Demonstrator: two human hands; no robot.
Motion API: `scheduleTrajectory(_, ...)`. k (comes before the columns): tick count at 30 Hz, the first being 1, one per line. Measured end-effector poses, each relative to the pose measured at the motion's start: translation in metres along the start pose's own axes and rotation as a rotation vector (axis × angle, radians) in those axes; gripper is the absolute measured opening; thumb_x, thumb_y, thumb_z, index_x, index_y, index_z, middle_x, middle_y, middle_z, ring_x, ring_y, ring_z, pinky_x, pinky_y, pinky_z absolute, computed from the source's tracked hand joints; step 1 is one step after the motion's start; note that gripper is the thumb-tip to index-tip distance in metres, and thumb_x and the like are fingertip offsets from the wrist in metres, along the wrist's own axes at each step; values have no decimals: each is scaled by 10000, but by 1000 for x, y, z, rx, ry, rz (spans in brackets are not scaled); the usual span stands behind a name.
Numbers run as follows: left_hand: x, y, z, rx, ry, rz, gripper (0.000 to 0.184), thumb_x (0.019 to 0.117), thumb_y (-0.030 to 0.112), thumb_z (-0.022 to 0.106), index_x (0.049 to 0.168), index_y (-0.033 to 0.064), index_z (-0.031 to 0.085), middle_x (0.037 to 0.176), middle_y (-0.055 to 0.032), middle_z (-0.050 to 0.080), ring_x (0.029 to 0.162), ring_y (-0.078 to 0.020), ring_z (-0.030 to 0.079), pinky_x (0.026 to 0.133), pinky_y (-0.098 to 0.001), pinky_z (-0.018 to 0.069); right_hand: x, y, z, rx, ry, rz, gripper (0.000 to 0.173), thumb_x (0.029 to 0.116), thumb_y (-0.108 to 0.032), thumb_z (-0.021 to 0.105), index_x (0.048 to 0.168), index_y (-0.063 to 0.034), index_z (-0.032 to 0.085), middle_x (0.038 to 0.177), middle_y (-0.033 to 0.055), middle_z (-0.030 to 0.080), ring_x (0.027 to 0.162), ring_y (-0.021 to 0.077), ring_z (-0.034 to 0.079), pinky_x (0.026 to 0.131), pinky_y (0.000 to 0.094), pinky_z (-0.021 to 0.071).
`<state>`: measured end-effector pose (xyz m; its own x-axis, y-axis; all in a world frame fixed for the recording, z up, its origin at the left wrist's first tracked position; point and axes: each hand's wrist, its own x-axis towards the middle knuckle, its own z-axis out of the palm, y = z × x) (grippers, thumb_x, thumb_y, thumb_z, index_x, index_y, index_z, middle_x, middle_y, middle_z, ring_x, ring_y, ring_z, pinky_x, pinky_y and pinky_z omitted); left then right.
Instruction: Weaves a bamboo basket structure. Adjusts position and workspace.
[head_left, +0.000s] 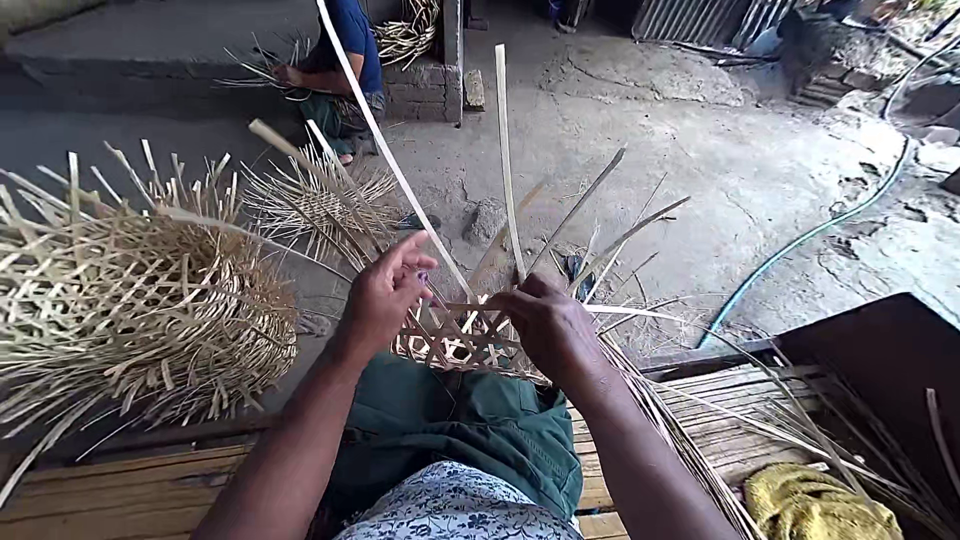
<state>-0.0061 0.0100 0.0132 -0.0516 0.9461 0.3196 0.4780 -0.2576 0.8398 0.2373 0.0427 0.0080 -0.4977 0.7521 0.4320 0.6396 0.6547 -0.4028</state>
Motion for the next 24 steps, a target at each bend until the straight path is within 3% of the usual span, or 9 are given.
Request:
scheduleTrajectory(3, 10, 5, 1, 32, -36, -122, 525, 1028, 45, 561, 1531, 162, 464, 1032, -22, 760, 616, -88, 658, 567, -275, 568, -1, -5, 12, 36, 20, -68, 187, 951, -111, 643, 1017, -194, 796, 868, 77, 666, 760, 244, 671, 626, 464, 566)
scheduleTrajectory(6, 10, 4, 10, 115, -159, -154, 476, 978, 161, 707, 1443, 194, 615, 783, -21, 705, 566, -79, 562, 568, -281, 502, -3, -10, 20, 37, 40, -93, 154, 960, -201, 642, 992, -165, 788, 869, 77, 682, 775, 263, 683, 622, 467, 566)
scheduleTrajectory(9, 6, 0, 14, 13, -163, -110, 283, 941, 127, 742, 1223, 144, 736, 885, 7, 744, 684, -42, 655, 663, -253, 573, -4, -17, 24, 1, 84, -55, 232, 960, -326, 667, 892, -119, 747, 809, 80, 656, 735, 278, 668, 579, 463, 544)
scheduleTrajectory(13, -2, -5, 17, -76, -151, 42, 117, 976, 85, 598, 1077, 40, 638, 884, -15, 709, 709, -70, 684, 677, -261, 604, 0, -21, 21, -74, 75, 61, 332, 936, -364, 693, 787, -68, 683, 756, 115, 622, 690, 332, 655, 538, 507, 517)
scheduleTrajectory(16, -10, -10, 21, -69, -95, 127, 147, 993, 122, 563, 1077, 24, 634, 883, -25, 742, 754, -100, 728, 727, -307, 635, 2, -21, 12, -95, -4, 134, 389, 951, -410, 664, 765, -68, 672, 754, 119, 628, 694, 334, 661, 546, 531, 505)
scheduleTrajectory(18, -16, -12, 28, 8, 22, 216, 193, 992, 165, 630, 1125, 26, 638, 903, -34, 740, 736, -96, 720, 688, -301, 633, 3, -21, 10, -97, -44, 184, 404, 951, -427, 661, 760, -71, 674, 764, 119, 639, 695, 334, 664, 555, 543, 504)
scheduleTrajectory(20, -19, -11, 38, 150, 163, 412, 278, 975, 197, 671, 1170, 9, 612, 937, -69, 702, 697, -90, 639, 623, -258, 557, 4, -20, 9, -85, -58, 191, 415, 944, -442, 676, 763, -69, 684, 767, 117, 648, 667, 327, 662, 546, 545, 506)
scheduleTrajectory(22, -16, -4, 43, 321, 136, 582, 282, 990, 203, 653, 1212, 29, 650, 962, -104, 705, 725, -144, 640, 638, -288, 553, 3, -17, 11, -4, -13, 127, 295, 903, -336, 733, 778, -71, 697, 752, 101, 644, 639, 293, 652, 545, 522, 509)
scheduleTrajectory(24, -9, 1, 45, 527, 18, 624, 334, 998, 197, 616, 1314, 125, 696, 945, -93, 743, 792, -239, 680, 655, -384, 567, -4, -11, 16, 109, 88, 43, 76, 881, -154, 744, 917, -90, 765, 843, 79, 679, 696, 225, 675, 610, 451, 580)
